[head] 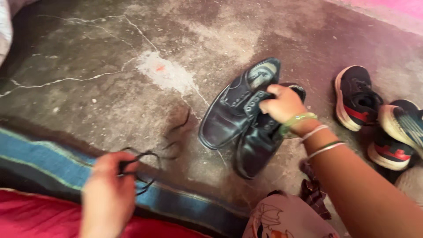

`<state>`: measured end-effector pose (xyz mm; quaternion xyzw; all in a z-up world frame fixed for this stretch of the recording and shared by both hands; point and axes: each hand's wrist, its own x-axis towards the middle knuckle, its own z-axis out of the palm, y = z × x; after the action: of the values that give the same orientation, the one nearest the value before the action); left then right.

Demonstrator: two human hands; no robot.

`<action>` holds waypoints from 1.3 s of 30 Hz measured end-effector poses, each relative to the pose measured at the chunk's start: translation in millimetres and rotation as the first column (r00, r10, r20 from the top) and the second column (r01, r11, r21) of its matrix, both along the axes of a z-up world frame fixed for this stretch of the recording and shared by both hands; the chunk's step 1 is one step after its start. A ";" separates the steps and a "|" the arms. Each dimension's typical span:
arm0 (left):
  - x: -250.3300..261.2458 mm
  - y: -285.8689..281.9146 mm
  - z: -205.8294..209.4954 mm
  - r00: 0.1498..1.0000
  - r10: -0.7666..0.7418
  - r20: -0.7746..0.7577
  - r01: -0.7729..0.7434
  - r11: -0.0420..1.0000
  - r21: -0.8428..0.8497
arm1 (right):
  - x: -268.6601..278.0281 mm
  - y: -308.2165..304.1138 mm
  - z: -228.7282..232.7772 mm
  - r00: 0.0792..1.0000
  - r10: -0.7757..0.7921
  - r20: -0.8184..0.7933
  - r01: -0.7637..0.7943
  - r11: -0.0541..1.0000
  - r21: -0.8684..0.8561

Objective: The person sits on the floor and wipes a black shoe with a cloth, then removes and re-laces a white shoe. The person handles multiple shoes, including sneakers and formal shoes, using a cloth for cleaning and hands for lacing.

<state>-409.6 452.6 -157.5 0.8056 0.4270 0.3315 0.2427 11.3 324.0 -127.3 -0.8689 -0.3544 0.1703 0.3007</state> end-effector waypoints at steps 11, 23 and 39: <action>19.4 -51.0 125.2 0.990 -0.132 0.057 0.130 0.991 0.039 | -97.5 70.0 -69.1 0.972 0.227 -0.066 -0.229 0.973 -0.016; 92.5 -63.2 133.2 0.928 0.019 0.372 0.117 0.934 -0.339 | -6.2 -141.5 0.4 0.699 -0.104 -0.707 0.222 0.972 0.077; 202.5 -65.5 37.0 0.962 -0.272 0.017 0.261 0.938 0.226 | 13.6 -490.4 90.6 0.701 -0.288 -0.652 0.642 0.652 0.403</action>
<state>-207.1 387.2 -120.5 0.8699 0.2683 0.3602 0.2039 24.9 -166.4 -36.7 -0.7039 -0.0438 0.1950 0.6816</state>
